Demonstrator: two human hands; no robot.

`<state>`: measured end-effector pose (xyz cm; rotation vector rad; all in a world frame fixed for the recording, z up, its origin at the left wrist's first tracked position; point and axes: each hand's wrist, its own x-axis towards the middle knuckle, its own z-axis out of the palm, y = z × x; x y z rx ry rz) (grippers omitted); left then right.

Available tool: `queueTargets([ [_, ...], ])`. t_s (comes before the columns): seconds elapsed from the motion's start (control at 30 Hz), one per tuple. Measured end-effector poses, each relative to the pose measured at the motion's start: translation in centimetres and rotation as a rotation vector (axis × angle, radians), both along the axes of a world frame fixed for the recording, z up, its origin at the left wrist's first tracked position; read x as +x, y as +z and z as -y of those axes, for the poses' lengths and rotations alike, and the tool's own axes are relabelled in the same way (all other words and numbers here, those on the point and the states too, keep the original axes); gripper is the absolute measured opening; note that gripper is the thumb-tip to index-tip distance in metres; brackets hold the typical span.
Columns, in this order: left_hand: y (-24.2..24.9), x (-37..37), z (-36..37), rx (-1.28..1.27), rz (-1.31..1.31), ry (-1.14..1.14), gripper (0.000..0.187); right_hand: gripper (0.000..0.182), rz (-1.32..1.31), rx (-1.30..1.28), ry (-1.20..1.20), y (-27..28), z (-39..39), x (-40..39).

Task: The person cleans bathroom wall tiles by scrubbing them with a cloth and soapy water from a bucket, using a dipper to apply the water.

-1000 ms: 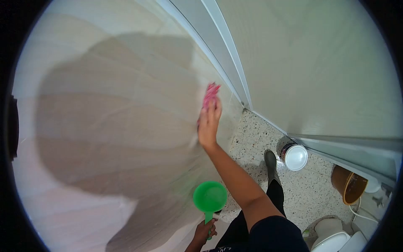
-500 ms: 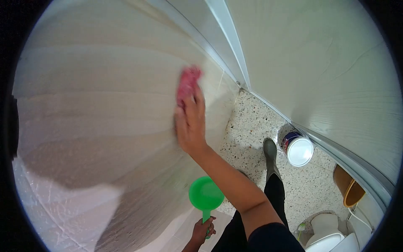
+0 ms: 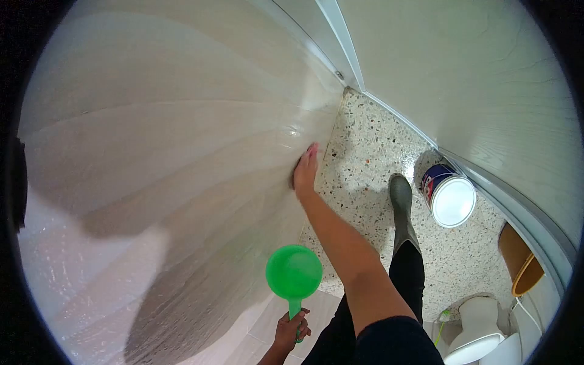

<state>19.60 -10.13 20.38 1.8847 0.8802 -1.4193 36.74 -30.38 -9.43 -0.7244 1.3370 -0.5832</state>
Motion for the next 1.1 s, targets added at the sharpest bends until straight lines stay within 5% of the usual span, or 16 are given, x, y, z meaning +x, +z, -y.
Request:
queueTargets([
  [0.07,-0.4,0.0,0.2,0.009,-0.017,-0.002,0.03,0.05,0.383,0.584,0.008,5.6,0.2,-2.8],
  [0.1,-0.5,0.2,0.4,0.012,-0.03,-0.006,0.03,0.05,0.385,0.585,0.003,6.6,-0.2,-3.0],
  [0.17,-0.7,0.3,0.5,0.008,-0.028,-0.023,0.03,0.048,0.191,-0.346,0.12,7.9,-0.5,-2.9],
  [0.27,-1.2,0.3,0.5,0.006,-0.033,-0.036,0.029,0.046,0.19,-0.581,0.084,10.7,6.9,-1.7],
  [0.4,-2.4,0.5,0.2,0.017,-0.011,-0.016,0.028,0.041,0.167,-0.61,-0.146,2.7,14.0,2.1],
  [0.5,-3.3,0.6,-0.1,0.034,-0.016,-0.003,0.028,0.043,0.117,-0.37,-0.138,-6.3,14.9,2.0],
  [0.57,-3.7,0.8,0.0,0.033,-0.023,-0.009,0.028,0.049,0.295,0.404,0.141,-11.0,13.2,0.8],
  [0.63,-3.5,0.4,-0.1,0.033,-0.033,-0.016,0.027,0.061,0.072,0.158,0.014,-22.7,3.9,2.9],
  [0.7,-3.5,0.2,-0.1,0.048,-0.037,0.001,0.026,0.067,0.345,0.451,0.151,-17.3,-2.7,-0.5],
  [0.73,-3.4,0.1,-0.2,0.047,-0.04,-0.001,0.026,0.07,0.486,0.822,0.299,-11.6,-3.4,-2.9],
  [0.77,-3.2,-0.2,-0.3,0.047,-0.038,-0.006,0.025,0.07,0.415,1.031,0.144,-8.6,-5.3,-3.0],
  [0.83,-2.7,-0.3,-0.2,0.041,-0.031,-0.018,0.025,0.071,0.522,0.996,0.25,-2.7,-6.5,-4.7],
  [0.9,-2.3,-0.4,0.0,0.042,-0.049,-0.028,0.025,0.072,0.353,0.695,0.363,9.9,-1.0,-4.3],
  [0.97,-1.9,-0.8,0.2,0.033,-0.055,-0.024,0.024,0.064,-0.026,-0.679,0.33,11.4,0.5,-3.9],
  [1.03,-2.0,-0.8,0.5,0.023,-0.048,-0.026,0.024,0.07,0.259,-0.575,0.177,9.4,4.9,-1.4],
  [1.1,-1.9,-1.0,0.5,-0.027,-0.042,-0.007,0.024,0.061,0.077,-0.387,0.227,6.9,9.2,-0.7],
])
